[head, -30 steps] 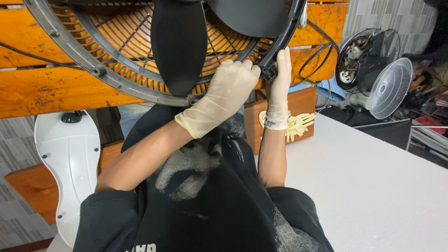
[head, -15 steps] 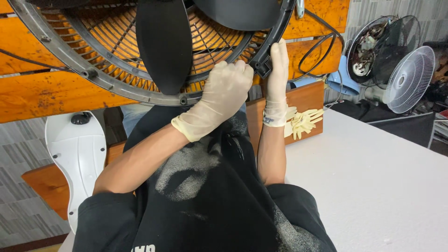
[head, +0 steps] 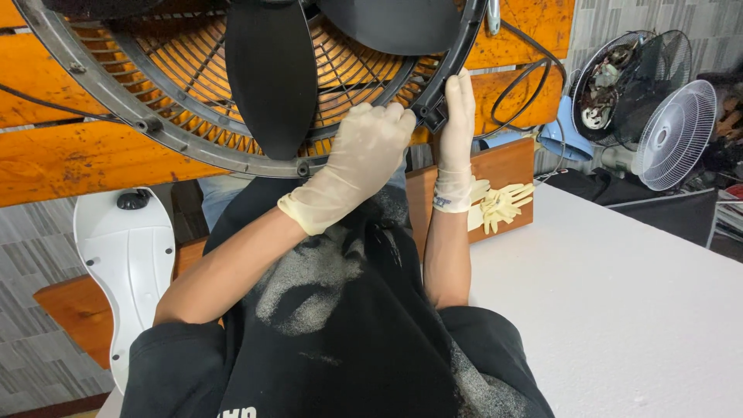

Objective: Repairing the rim of an industrial fan guard using a screwdriver and a cloth.

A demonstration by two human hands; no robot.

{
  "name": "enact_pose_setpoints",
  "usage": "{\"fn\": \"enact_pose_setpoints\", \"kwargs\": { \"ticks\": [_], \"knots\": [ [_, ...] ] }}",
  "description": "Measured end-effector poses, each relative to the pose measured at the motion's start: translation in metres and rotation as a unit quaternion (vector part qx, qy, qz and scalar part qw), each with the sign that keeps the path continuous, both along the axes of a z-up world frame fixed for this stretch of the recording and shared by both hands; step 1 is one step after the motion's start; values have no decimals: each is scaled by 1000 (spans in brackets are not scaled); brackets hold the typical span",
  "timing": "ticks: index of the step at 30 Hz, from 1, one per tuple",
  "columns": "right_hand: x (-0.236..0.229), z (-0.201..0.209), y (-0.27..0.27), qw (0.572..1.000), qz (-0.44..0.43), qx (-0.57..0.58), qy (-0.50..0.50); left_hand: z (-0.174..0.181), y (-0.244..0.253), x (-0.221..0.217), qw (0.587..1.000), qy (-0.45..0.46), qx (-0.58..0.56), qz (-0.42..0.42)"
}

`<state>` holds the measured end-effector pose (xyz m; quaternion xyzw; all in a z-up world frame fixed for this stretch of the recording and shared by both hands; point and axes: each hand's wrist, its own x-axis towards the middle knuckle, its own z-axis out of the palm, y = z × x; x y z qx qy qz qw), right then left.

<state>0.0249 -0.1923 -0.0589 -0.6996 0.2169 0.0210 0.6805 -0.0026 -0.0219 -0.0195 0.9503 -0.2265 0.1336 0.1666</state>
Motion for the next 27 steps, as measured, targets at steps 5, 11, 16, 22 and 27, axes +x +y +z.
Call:
{"fn": "enact_pose_setpoints", "kwargs": {
  "ticks": [5,11,16,22,27],
  "knots": [
    [-2,13,8,998,-42,-4,41,-2,-8,2,998,36,47,-5],
    [-1,18,10,998,-37,-2,42,-1,-12,-2,996,7,92,6],
    [0,21,11,998,-32,-14,45,4,-6,-2,996,34,85,16],
    [0,17,9,1000,-6,18,8,-6,-2,1,998,47,31,-1],
    [0,21,14,998,-45,28,36,-4,-4,3,998,5,48,-26]
  ]
}}
